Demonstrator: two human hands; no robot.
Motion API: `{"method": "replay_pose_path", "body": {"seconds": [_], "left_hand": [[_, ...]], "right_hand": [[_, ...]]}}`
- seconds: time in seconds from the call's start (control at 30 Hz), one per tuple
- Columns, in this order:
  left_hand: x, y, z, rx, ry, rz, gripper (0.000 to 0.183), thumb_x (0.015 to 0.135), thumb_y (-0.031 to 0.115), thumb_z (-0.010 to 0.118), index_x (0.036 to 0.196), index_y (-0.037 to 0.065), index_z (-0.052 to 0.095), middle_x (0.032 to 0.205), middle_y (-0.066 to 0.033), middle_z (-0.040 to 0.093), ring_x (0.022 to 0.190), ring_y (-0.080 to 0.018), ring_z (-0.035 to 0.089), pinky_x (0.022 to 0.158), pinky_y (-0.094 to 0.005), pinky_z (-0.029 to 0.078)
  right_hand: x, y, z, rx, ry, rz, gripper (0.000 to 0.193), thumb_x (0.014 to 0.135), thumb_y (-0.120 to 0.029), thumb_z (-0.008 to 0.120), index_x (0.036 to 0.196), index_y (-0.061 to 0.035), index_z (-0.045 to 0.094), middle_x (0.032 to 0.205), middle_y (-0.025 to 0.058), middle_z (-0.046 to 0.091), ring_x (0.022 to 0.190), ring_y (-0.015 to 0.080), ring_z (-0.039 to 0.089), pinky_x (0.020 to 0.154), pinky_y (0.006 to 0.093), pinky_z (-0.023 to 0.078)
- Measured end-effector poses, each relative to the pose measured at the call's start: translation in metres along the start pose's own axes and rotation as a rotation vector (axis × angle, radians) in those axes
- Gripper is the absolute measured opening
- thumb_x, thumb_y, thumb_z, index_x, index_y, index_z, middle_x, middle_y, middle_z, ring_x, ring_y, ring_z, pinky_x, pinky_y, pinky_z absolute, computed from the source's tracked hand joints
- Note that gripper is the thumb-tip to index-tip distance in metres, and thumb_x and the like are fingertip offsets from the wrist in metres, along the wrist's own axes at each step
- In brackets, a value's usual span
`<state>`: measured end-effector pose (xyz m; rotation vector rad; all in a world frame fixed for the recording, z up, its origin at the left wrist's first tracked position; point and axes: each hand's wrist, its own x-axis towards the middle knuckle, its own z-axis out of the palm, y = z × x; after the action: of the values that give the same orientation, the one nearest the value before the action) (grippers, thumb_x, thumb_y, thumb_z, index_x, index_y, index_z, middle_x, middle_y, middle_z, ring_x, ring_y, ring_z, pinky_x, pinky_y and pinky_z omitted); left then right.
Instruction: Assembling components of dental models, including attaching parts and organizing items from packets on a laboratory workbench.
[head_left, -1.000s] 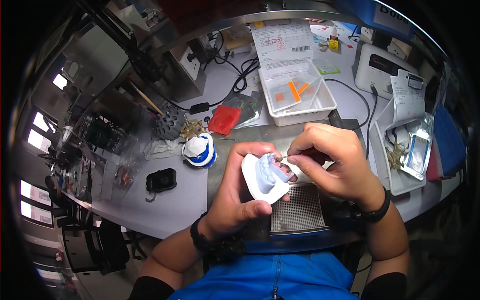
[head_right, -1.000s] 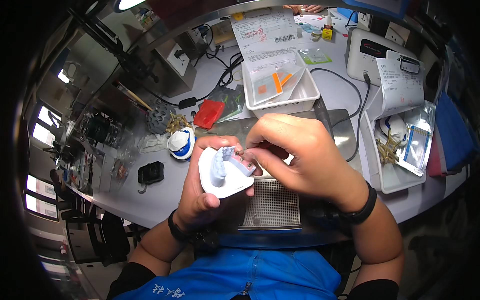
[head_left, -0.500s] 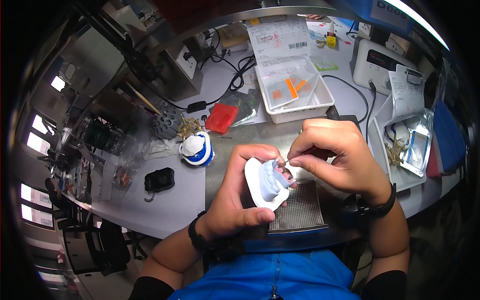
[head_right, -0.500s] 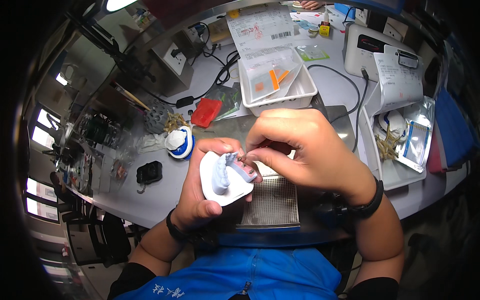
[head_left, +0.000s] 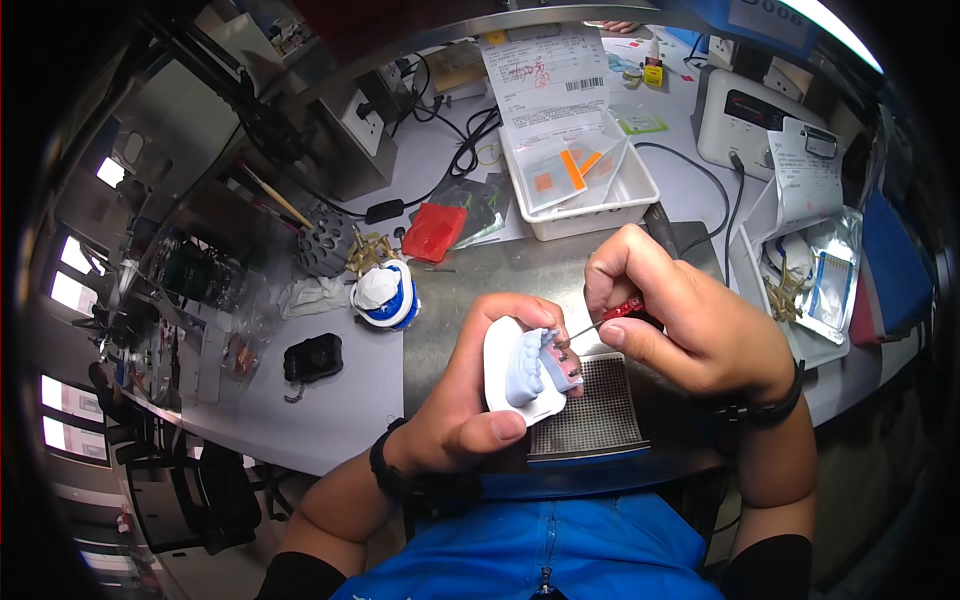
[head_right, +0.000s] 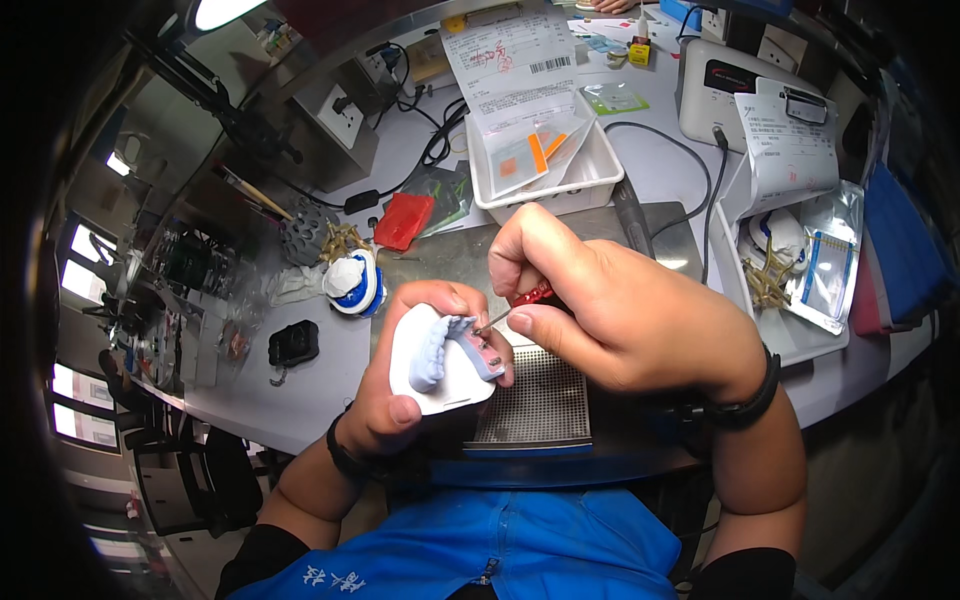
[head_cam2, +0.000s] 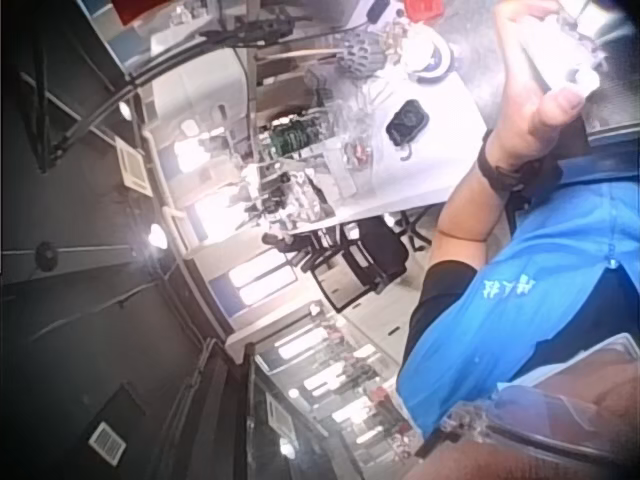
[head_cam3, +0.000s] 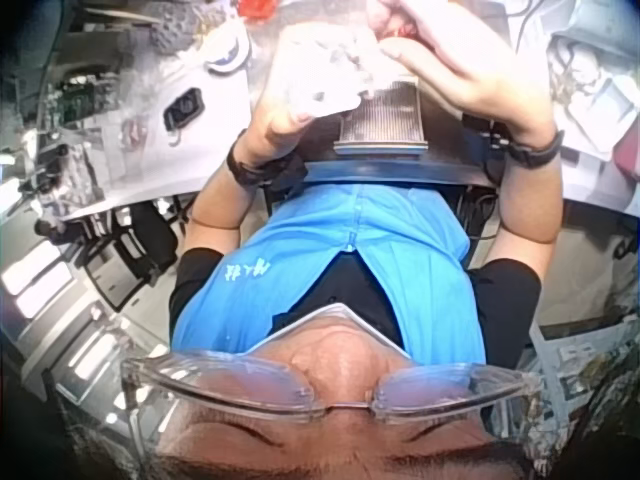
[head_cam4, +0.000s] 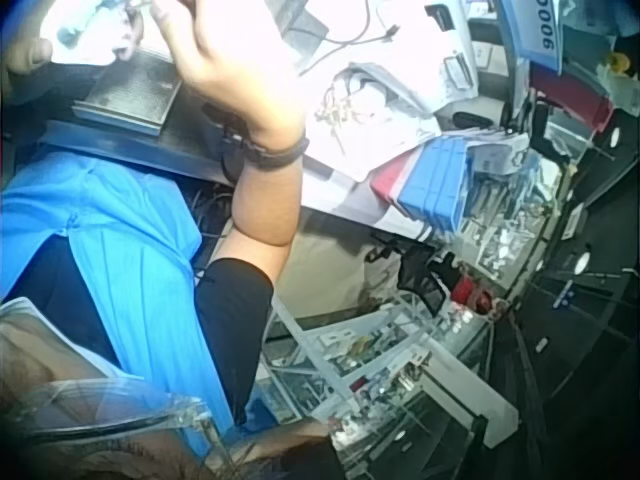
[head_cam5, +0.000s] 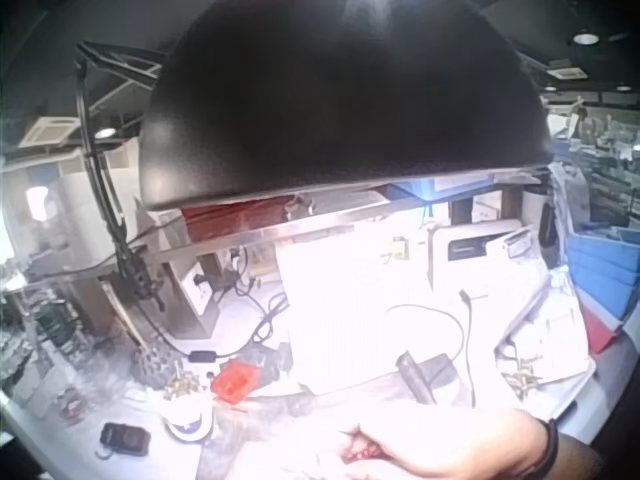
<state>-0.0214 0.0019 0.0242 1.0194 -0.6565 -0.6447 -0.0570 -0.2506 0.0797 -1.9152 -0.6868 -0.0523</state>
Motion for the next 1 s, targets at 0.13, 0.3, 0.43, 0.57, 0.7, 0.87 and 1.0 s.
{"method": "replay_pose_path", "body": {"seconds": [0.13, 0.3, 0.43, 0.57, 0.7, 0.87, 1.0], "left_hand": [[0.001, 0.003, -0.003, -0.042, 0.043, -0.012, 0.081, 0.083, 0.051, 0.076, 0.143, 0.009, 0.042, 0.123, -0.0156, 0.048, 0.098, -0.0307, 0.061, 0.083, -0.0444, 0.053], [0.001, 0.005, -0.002, -0.107, 0.09, -0.03, 0.082, 0.083, 0.054, 0.072, 0.144, 0.009, 0.042, 0.121, -0.0148, 0.05, 0.094, -0.0243, 0.058, 0.08, -0.0381, 0.051], [0.001, 0.009, -0.002, -0.208, 0.094, -0.051, 0.081, 0.082, 0.048, 0.075, 0.145, 0.01, 0.041, 0.12, -0.0133, 0.049, 0.095, -0.0202, 0.056, 0.08, -0.0351, 0.05], [-0.001, 0.009, -0.002, 0.022, 0.009, 0.032, 0.062, 0.095, 0.012, 0.065, 0.148, 0.01, 0.034, 0.121, -0.0087, 0.047, 0.097, -0.0151, 0.053, 0.083, -0.0327, 0.048], [-0.001, 0.007, -0.005, 0.032, 0.127, 0.052, 0.051, 0.098, -0.002, 0.052, 0.145, 0.009, 0.035, 0.117, -0.007, 0.049, 0.092, -0.0116, 0.052, 0.079, -0.0282, 0.045], [-0.002, 0.003, -0.004, 0.03, 0.138, 0.086, 0.044, 0.102, -0.002, 0.049, 0.142, 0.009, 0.037, 0.114, -0.0074, 0.049, 0.087, -0.0096, 0.051, 0.076, -0.0263, 0.043], [-0.004, 0.003, 0.0, 0.065, 0.153, 0.12, 0.041, 0.103, -0.002, 0.047, 0.141, 0.009, 0.038, 0.112, -0.0076, 0.049, 0.086, -0.009, 0.049, 0.076, -0.0256, 0.043]], "right_hand": [[0.001, 0.003, 0.012, -0.082, 0.029, -0.019, 0.023, 0.101, -0.009, 0.067, 0.112, 0.0005, 0.05, 0.088, 0.0202, 0.069, 0.08, 0.0424, 0.07, 0.069, 0.0454, 0.054], [0.004, 0.016, 0.024, -0.275, 0.106, -0.128, 0.029, 0.098, -0.019, 0.076, 0.102, -0.0024, 0.053, 0.077, 0.0157, 0.067, 0.07, 0.0405, 0.068, 0.059, 0.0448, 0.053], [0.005, 0.018, 0.021, -0.475, 0.125, -0.197, 0.034, 0.092, -0.03, 0.083, 0.091, -0.0078, 0.057, 0.068, 0.01, 0.064, 0.058, 0.0338, 0.066, 0.052, 0.0419, 0.05], [0.008, 0.019, 0.026, -0.56, 0.149, -0.298, 0.033, 0.093, -0.034, 0.081, 0.09, -0.0096, 0.059, 0.066, 0.0087, 0.063, 0.055, 0.0315, 0.064, 0.05, 0.0404, 0.049], [0.011, 0.016, 0.037, -0.524, 0.138, -0.228, 0.025, 0.093, -0.026, 0.077, 0.095, -0.0076, 0.059, 0.069, 0.009, 0.065, 0.059, 0.0319, 0.066, 0.05, 0.0414, 0.049], [0.01, 0.017, 0.042, -0.496, 0.184, -0.172, 0.02, 0.091, -0.016, 0.074, 0.097, -0.0059, 0.057, 0.073, 0.0095, 0.066, 0.063, 0.0327, 0.068, 0.051, 0.0424, 0.049], [0.009, 0.017, 0.04, -0.603, 0.157, -0.281, 0.023, 0.093, -0.02, 0.076, 0.094, -0.0076, 0.057, 0.068, 0.0072, 0.062, 0.059, 0.0287, 0.066, 0.05, 0.0414, 0.048]]}}
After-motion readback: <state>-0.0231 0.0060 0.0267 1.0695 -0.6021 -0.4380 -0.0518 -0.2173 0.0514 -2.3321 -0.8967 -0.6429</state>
